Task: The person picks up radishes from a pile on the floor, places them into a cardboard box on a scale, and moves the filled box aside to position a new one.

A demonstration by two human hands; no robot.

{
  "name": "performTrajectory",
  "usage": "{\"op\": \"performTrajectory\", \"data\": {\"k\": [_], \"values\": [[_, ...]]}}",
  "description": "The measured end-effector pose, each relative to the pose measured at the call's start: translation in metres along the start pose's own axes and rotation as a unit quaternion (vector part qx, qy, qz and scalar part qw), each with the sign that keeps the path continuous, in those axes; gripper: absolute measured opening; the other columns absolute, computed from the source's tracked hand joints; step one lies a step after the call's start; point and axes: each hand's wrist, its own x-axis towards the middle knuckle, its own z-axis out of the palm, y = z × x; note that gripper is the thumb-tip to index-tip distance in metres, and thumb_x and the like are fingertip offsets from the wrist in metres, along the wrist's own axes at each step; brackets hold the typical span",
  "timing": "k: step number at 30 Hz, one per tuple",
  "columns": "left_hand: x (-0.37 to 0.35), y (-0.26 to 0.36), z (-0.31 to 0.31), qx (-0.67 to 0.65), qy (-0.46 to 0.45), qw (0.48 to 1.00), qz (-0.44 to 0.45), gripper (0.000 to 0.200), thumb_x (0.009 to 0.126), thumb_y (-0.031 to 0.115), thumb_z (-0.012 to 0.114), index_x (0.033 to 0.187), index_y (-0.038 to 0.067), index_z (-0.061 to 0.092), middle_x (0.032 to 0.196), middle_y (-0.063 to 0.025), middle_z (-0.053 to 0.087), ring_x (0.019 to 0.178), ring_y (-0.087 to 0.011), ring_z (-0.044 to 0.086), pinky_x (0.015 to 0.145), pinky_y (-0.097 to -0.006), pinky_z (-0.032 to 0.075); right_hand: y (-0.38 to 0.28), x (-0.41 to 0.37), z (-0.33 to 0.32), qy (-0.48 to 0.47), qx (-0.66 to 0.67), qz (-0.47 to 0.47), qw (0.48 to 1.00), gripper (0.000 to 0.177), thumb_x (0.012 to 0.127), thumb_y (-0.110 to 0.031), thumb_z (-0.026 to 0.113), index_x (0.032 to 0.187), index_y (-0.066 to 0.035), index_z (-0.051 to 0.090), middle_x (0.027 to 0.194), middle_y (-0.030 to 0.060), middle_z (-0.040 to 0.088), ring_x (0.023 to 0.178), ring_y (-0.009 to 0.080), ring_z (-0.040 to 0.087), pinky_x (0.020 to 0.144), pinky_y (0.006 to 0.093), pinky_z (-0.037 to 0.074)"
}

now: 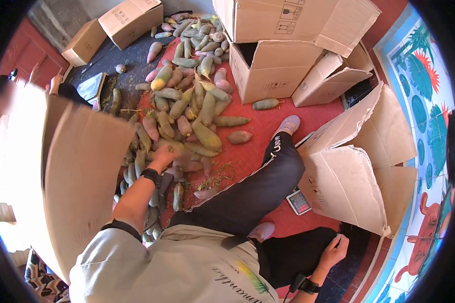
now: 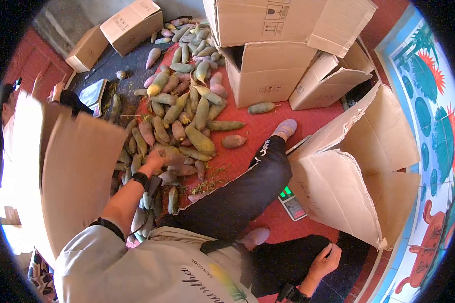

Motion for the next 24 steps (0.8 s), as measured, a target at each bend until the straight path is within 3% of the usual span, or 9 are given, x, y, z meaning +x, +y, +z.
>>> {"op": "performTrajectory", "data": {"k": [2,3,5,8,14,16,19,22,24], "values": [[0.035,-0.044,0.031,-0.007,0.125,0.992,-0.001,0.048,0.067,0.026,0.071,0.106,0.002,0.055,0.097,-0.0222,0.061,0.093,-0.0339,0.059,0.079,-0.0408,0.046,0.001,-0.002,0.001,-0.001,-0.001,0.001,1.000,0.010,0.085,-0.005,0.050,0.085,0.003,0.055,0.080,0.0160,0.055,0.072,0.0311,0.056,0.067,0.0359,0.046],[0.035,-0.052,0.036,-0.008,0.123,0.992,-0.002,0.048,0.067,0.026,0.071,0.106,0.002,0.055,0.097,-0.0222,0.061,0.093,-0.0339,0.059,0.079,-0.0408,0.046,0.002,-0.002,0.001,0.000,-0.002,0.003,1.000,0.010,0.085,-0.005,0.050,0.084,0.003,0.055,0.080,0.0159,0.055,0.072,0.0309,0.056,0.067,0.0356,0.046],[0.029,-0.065,0.047,0.053,0.069,0.996,-0.007,0.059,0.071,0.025,0.067,0.120,0.003,0.041,0.106,-0.0252,0.057,0.101,-0.0364,0.055,0.085,-0.0424,0.045,0.000,-0.001,-0.001,-0.001,-0.003,0.004,1.000,0.010,0.085,-0.005,0.050,0.084,0.003,0.055,0.080,0.0158,0.056,0.072,0.0307,0.056,0.067,0.0354,0.046],[0.000,-0.069,0.060,0.126,0.005,0.990,-0.064,0.068,0.072,0.026,0.066,0.127,0.006,0.032,0.111,-0.0241,0.054,0.102,-0.0366,0.054,0.087,-0.0428,0.045,-0.004,-0.001,-0.003,-0.004,-0.003,0.008,1.000,0.009,0.085,-0.004,0.051,0.084,0.004,0.056,0.080,0.0160,0.056,0.072,0.0311,0.056,0.067,0.0359,0.046],[-0.025,-0.097,0.081,0.183,-0.092,0.975,-0.082,0.079,0.070,0.026,0.068,0.133,0.009,0.025,0.114,-0.0243,0.052,0.103,-0.0364,0.054,0.086,-0.0430,0.045,-0.003,0.001,-0.002,-0.015,-0.012,-0.002,1.000,0.010,0.085,-0.003,0.051,0.084,0.004,0.056,0.080,0.0164,0.057,0.072,0.0318,0.057,0.066,0.0368,0.046],[-0.032,-0.085,0.079,0.167,-0.058,0.981,-0.082,0.080,0.069,0.023,0.069,0.134,0.009,0.024,0.120,-0.0246,0.047,0.108,-0.0375,0.050,0.089,-0.0421,0.043,-0.003,0.001,-0.002,-0.017,-0.017,-0.001,1.000,0.010,0.085,-0.003,0.051,0.084,0.005,0.056,0.080,0.0164,0.057,0.072,0.0319,0.057,0.066,0.0369,0.046],[-0.011,-0.076,0.078,0.115,0.101,0.987,-0.056,0.083,0.064,0.016,0.072,0.133,0.008,0.027,0.126,-0.0227,0.040,0.117,-0.0355,0.041,0.096,-0.0388,0.038,-0.001,0.001,-0.001,-0.015,-0.015,-0.003,1.000,0.009,0.084,-0.003,0.051,0.083,0.004,0.056,0.080,0.0165,0.057,0.072,0.0318,0.057,0.066,0.0369,0.046],[0.000,-0.044,0.062,0.202,0.121,0.972,0.006,0.066,0.070,0.014,0.065,0.129,0.009,0.035,0.127,-0.0141,0.040,0.118,-0.0319,0.040,0.094,-0.0410,0.039,-0.001,0.002,0.000,-0.019,-0.017,0.006,1.000,0.009,0.084,-0.003,0.052,0.082,0.004,0.056,0.080,0.0162,0.057,0.073,0.0315,0.057,0.066,0.0370,0.046],[0.014,-0.037,0.060,0.240,0.095,0.966,0.010,0.062,0.072,0.013,0.061,0.129,0.010,0.035,0.128,-0.0128,0.039,0.123,-0.0302,0.035,0.096,-0.0425,0.037,0.000,0.002,0.001,-0.016,-0.018,-0.001,1.000,0.008,0.083,-0.003,0.052,0.081,0.003,0.056,0.080,0.0158,0.057,0.073,0.0312,0.057,0.066,0.0369,0.046]]}}
